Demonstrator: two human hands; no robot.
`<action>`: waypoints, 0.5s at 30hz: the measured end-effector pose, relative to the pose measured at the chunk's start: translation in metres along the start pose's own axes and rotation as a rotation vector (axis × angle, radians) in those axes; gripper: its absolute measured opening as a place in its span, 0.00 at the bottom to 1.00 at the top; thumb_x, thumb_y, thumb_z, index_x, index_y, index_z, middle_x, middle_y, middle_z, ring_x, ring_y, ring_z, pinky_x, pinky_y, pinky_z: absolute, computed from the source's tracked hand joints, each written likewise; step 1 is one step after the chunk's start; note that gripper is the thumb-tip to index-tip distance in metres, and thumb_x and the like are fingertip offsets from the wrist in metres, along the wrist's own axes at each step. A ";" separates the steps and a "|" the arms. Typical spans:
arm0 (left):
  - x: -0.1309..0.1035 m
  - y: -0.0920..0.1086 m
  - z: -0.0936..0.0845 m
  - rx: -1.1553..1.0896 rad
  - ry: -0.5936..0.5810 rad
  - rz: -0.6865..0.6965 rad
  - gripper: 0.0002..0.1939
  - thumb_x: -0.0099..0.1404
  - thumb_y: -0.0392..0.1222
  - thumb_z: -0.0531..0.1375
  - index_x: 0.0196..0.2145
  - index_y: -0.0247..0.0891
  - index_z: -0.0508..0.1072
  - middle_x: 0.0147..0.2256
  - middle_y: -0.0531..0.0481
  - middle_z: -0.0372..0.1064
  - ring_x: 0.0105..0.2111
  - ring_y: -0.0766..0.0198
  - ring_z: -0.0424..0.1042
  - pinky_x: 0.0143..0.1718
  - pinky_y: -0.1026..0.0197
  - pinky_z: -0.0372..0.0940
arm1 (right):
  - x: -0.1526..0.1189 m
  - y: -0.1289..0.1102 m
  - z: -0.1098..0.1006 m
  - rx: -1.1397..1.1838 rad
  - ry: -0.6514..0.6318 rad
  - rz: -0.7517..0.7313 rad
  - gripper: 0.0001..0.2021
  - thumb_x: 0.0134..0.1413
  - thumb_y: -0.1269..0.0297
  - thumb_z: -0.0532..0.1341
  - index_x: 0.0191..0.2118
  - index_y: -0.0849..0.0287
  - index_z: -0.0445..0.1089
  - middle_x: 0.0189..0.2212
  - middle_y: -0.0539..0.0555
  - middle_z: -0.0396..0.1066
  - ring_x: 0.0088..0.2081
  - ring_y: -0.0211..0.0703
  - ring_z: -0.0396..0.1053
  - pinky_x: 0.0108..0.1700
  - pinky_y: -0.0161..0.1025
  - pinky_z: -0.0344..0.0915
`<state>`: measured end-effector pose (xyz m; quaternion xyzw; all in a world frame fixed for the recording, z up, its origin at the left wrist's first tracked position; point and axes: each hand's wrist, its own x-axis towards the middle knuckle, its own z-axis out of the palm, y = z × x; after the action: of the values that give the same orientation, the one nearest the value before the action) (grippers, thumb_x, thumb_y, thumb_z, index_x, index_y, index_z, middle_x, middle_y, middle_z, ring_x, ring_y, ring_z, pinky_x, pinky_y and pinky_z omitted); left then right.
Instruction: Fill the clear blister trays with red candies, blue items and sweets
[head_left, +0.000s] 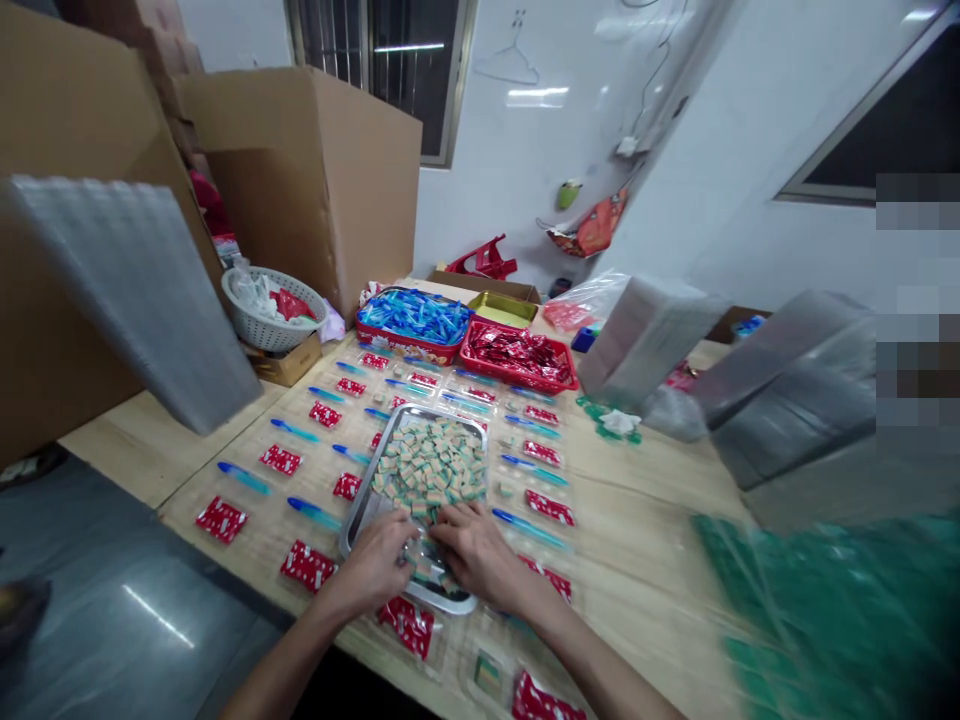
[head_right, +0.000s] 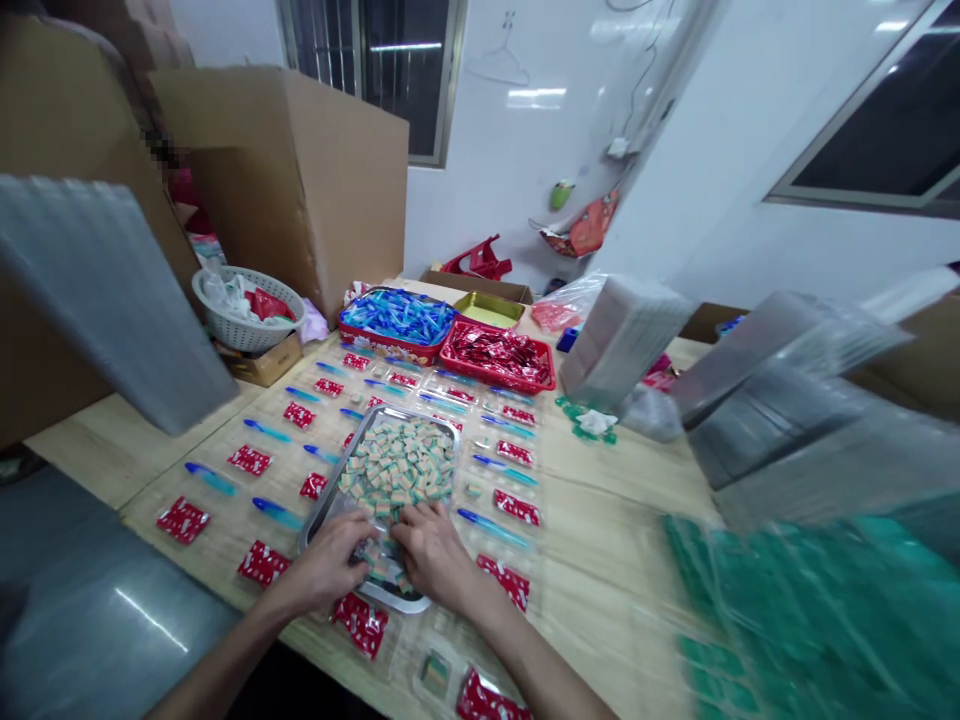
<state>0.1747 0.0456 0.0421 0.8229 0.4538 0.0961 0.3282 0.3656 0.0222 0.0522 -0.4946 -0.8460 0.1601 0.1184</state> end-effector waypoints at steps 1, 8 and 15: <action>0.000 -0.001 0.000 0.012 -0.001 0.002 0.15 0.50 0.29 0.57 0.37 0.37 0.73 0.46 0.42 0.68 0.49 0.54 0.65 0.53 0.53 0.59 | 0.003 -0.001 0.005 -0.020 0.009 0.011 0.10 0.51 0.75 0.57 0.37 0.56 0.72 0.35 0.53 0.71 0.38 0.42 0.64 0.41 0.39 0.51; -0.001 -0.013 -0.001 0.145 0.086 -0.007 0.09 0.50 0.29 0.53 0.29 0.38 0.69 0.34 0.47 0.68 0.38 0.58 0.67 0.40 0.59 0.61 | 0.014 -0.007 0.027 0.031 0.039 0.021 0.09 0.54 0.75 0.56 0.28 0.58 0.72 0.28 0.51 0.71 0.35 0.40 0.65 0.41 0.39 0.50; -0.003 -0.020 -0.002 0.123 0.108 -0.025 0.08 0.51 0.30 0.54 0.31 0.38 0.66 0.30 0.50 0.67 0.33 0.61 0.65 0.33 0.62 0.56 | 0.011 -0.015 0.024 0.145 0.085 0.059 0.06 0.52 0.73 0.59 0.35 0.56 0.72 0.35 0.51 0.71 0.40 0.43 0.65 0.43 0.40 0.51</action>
<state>0.1579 0.0513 0.0317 0.8292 0.4862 0.1081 0.2535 0.3396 0.0217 0.0364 -0.5156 -0.8117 0.2030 0.1847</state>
